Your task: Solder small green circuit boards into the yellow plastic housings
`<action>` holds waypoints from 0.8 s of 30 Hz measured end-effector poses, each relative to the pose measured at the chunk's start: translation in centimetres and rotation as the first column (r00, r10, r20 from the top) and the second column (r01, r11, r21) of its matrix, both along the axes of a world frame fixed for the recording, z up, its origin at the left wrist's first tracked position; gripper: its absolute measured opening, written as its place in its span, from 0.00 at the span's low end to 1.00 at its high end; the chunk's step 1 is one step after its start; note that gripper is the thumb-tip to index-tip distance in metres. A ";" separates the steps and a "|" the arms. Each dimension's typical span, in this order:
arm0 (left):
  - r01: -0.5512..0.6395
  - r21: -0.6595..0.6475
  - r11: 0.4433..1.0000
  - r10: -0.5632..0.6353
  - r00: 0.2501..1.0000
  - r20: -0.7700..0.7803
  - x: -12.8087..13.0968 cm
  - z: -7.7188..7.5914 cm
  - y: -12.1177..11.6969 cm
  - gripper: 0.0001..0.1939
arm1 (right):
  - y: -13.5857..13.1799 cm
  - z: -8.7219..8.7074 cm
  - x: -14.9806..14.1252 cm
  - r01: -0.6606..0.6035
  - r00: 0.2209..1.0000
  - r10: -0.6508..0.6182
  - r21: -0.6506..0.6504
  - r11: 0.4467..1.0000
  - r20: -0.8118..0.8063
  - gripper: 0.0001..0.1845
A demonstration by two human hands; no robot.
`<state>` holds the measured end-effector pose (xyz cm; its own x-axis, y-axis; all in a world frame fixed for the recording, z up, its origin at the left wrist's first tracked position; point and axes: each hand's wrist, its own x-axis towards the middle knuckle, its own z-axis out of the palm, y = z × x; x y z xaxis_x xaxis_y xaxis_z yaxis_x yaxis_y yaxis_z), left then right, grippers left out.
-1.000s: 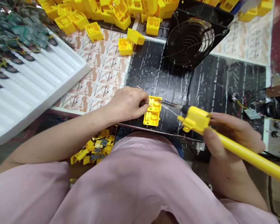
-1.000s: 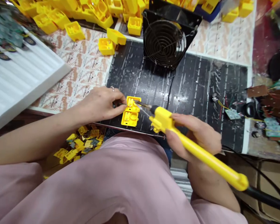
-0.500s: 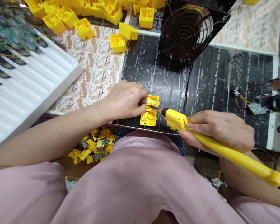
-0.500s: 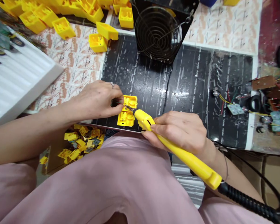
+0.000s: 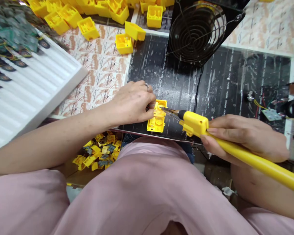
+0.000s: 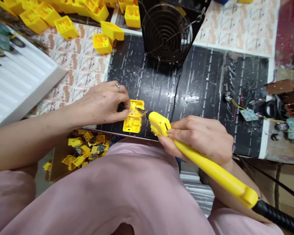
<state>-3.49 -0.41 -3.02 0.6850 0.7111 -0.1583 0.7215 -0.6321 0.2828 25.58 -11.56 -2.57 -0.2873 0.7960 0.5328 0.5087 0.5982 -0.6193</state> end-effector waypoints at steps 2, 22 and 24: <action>0.007 0.005 1.000 -0.007 1.000 -0.002 0.1 0.1 0.0 0.08 | 0.2 -0.3 0.2 -0.053 0.998 0.052 0.046 0.998 0.018 0.13; -0.207 0.044 0.977 0.194 0.959 0.206 -1.4 -1.0 -1.0 0.10 | -0.6 -1.2 -2.5 0.120 0.984 -0.100 0.130 0.984 -0.148 0.19; -0.187 0.060 0.980 0.175 0.970 0.170 -1.1 -0.9 -1.0 0.12 | -0.6 -0.9 -2.5 0.161 0.984 -0.151 0.105 0.981 -0.094 0.20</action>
<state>-4.56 -1.37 -3.91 0.5558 0.8313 0.0033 0.7738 -0.5189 0.3633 23.04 -12.14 -3.43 -0.1137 0.7615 0.6381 0.5494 0.5834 -0.5982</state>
